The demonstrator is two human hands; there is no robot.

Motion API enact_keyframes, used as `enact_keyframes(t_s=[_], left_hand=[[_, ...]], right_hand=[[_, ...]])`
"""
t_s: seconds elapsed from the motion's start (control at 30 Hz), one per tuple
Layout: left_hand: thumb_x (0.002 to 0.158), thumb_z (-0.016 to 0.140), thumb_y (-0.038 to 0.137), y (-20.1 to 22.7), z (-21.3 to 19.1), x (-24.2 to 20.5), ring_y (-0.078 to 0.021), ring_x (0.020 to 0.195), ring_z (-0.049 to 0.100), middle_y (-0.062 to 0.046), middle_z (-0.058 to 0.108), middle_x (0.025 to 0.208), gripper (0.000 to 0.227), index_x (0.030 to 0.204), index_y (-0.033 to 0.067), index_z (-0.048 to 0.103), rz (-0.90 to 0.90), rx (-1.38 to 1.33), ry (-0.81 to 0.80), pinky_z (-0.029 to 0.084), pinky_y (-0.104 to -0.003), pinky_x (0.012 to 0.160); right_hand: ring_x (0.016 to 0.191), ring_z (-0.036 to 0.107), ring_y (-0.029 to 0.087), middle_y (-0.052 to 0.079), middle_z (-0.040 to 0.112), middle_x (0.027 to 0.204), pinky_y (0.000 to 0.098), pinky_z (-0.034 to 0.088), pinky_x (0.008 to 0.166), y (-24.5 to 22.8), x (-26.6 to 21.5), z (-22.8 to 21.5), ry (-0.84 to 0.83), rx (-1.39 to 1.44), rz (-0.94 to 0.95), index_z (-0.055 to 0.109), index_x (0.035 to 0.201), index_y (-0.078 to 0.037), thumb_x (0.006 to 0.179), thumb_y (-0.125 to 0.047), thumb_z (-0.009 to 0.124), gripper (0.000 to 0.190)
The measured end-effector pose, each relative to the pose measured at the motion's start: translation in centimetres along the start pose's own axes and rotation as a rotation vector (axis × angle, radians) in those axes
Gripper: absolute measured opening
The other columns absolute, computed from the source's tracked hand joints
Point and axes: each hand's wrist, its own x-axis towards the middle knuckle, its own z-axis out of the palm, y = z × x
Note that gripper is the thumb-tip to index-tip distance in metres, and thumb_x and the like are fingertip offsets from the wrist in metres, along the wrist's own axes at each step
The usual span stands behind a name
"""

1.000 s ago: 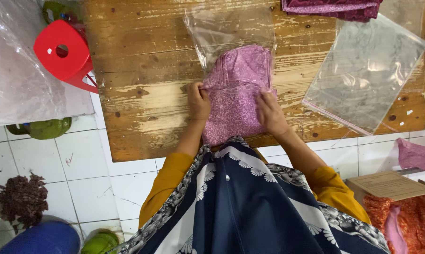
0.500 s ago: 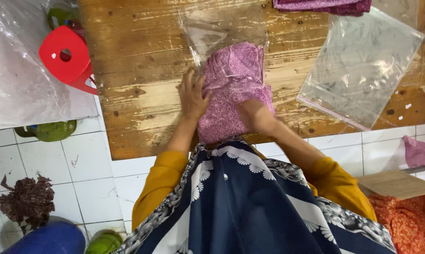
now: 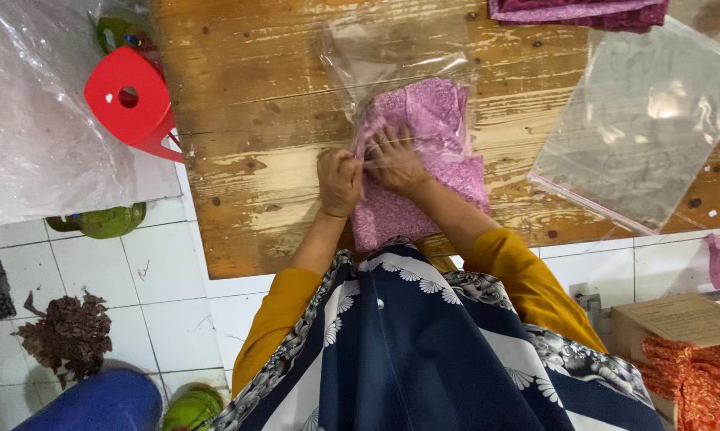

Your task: The person folds patterned cloths and places them into clear plastic bags on a wooden table. They smooth the cloths inside the bags and seal the bags, then stack the packaged items on the table.

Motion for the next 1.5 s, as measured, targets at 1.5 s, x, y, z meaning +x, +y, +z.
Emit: enact_keyframes(t_s=[1.5], left_hand=[[0.093,0.080,0.036,3.6,0.4,4.0,-0.0230,0.133,0.047,-0.002,0.057,0.138,0.037,0.127,0.0228,0.069,0.371,0.224,-0.498,0.037,-0.049,0.108]], right_hand=[[0.146,0.037,0.042,0.028,0.044,0.154,0.0610,0.029,0.118,4.5,-5.2,3.1,0.489,-0.156,0.208,0.050,0.145,0.000,0.088,-0.020,0.069,0.063]])
